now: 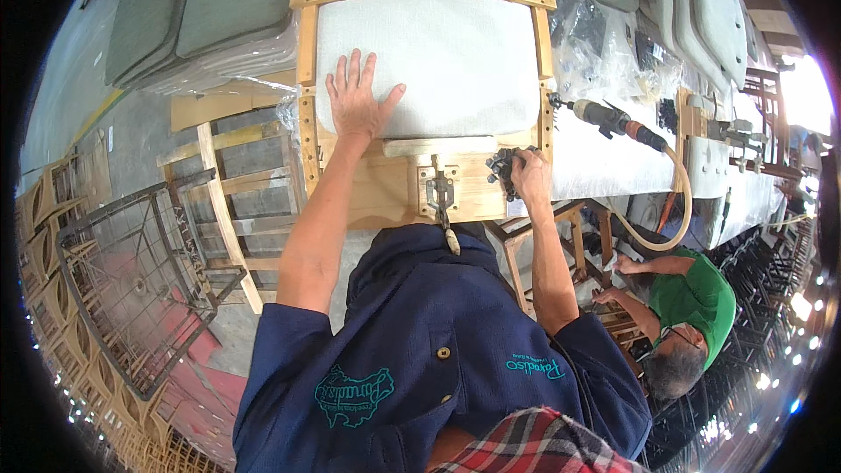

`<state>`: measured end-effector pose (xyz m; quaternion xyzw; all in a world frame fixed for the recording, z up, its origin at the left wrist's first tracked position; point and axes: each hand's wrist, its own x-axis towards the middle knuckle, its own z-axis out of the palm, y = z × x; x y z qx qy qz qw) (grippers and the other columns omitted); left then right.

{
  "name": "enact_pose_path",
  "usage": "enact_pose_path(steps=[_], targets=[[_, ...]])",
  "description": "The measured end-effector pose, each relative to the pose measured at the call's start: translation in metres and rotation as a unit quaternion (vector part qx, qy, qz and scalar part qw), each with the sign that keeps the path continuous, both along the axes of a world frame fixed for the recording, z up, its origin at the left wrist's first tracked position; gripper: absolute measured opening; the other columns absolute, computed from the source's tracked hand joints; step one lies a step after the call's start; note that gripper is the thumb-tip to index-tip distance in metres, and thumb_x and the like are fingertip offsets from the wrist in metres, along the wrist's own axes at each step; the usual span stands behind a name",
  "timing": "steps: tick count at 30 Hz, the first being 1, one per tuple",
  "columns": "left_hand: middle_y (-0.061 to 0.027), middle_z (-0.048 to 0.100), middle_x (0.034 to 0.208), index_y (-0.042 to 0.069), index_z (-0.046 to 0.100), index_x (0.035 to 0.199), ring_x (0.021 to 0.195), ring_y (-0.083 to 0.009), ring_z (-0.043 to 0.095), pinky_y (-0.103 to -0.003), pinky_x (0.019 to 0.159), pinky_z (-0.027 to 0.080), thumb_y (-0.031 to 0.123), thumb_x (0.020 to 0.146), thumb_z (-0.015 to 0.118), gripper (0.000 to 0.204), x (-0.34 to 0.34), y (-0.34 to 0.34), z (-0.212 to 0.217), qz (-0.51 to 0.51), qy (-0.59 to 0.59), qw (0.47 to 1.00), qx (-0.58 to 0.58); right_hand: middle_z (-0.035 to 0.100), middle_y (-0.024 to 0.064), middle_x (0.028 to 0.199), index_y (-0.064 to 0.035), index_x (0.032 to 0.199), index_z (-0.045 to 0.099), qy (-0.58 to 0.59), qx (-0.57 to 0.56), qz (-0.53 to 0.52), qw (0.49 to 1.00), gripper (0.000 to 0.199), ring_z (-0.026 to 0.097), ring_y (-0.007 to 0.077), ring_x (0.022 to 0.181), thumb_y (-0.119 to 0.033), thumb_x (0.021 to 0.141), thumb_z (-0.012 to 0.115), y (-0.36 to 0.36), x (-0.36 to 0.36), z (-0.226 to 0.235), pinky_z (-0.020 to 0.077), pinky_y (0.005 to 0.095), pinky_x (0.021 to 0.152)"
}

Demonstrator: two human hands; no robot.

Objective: The person places a white cushion onto a wooden chair frame, aligns it, and uses a pneumatic drill to fasten screws into the frame. They repeat this process for another cushion, securing each with multiple screws.

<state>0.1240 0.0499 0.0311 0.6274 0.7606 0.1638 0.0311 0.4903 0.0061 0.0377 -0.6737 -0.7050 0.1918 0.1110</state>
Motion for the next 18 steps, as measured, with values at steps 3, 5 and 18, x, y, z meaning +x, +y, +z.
enact_pose_path(steps=[3,5,18], targets=[[-0.0123,0.032,0.164,0.015,0.043,0.154,0.153,-0.0336,0.024,-0.058,0.124,0.017,0.065,0.090,0.061,0.084,0.000,-0.001,0.005,0.002,-0.010,1.000,-0.007,0.070,0.0252,0.101,-0.0029,0.098,0.076,-0.006,-0.026,0.000,1.000,0.017,0.069,0.0430,0.091,-0.011,0.088,0.065,0.004,0.002,-0.003,0.0560,0.0480,0.082],[-0.0126,0.032,0.164,0.014,0.043,0.154,0.153,-0.0337,0.024,-0.058,0.124,0.016,0.066,0.090,0.060,0.084,0.000,-0.001,0.006,-0.003,-0.015,1.000,-0.005,0.070,0.0250,0.101,-0.0032,0.099,0.076,-0.007,-0.042,-0.006,0.999,0.018,0.069,0.0431,0.092,-0.013,0.087,0.066,0.005,0.003,-0.001,0.0559,0.0481,0.082],[-0.0153,0.035,0.163,0.012,0.046,0.152,0.153,-0.0364,0.025,-0.059,0.124,0.017,0.063,0.088,0.065,0.085,0.001,-0.004,0.000,-0.011,-0.034,0.999,0.041,0.071,0.0224,0.097,-0.0073,0.094,0.079,-0.121,-0.046,-0.025,0.991,0.029,0.070,0.0392,0.093,-0.032,0.087,0.067,0.005,-0.027,0.002,0.0560,0.0475,0.082]])
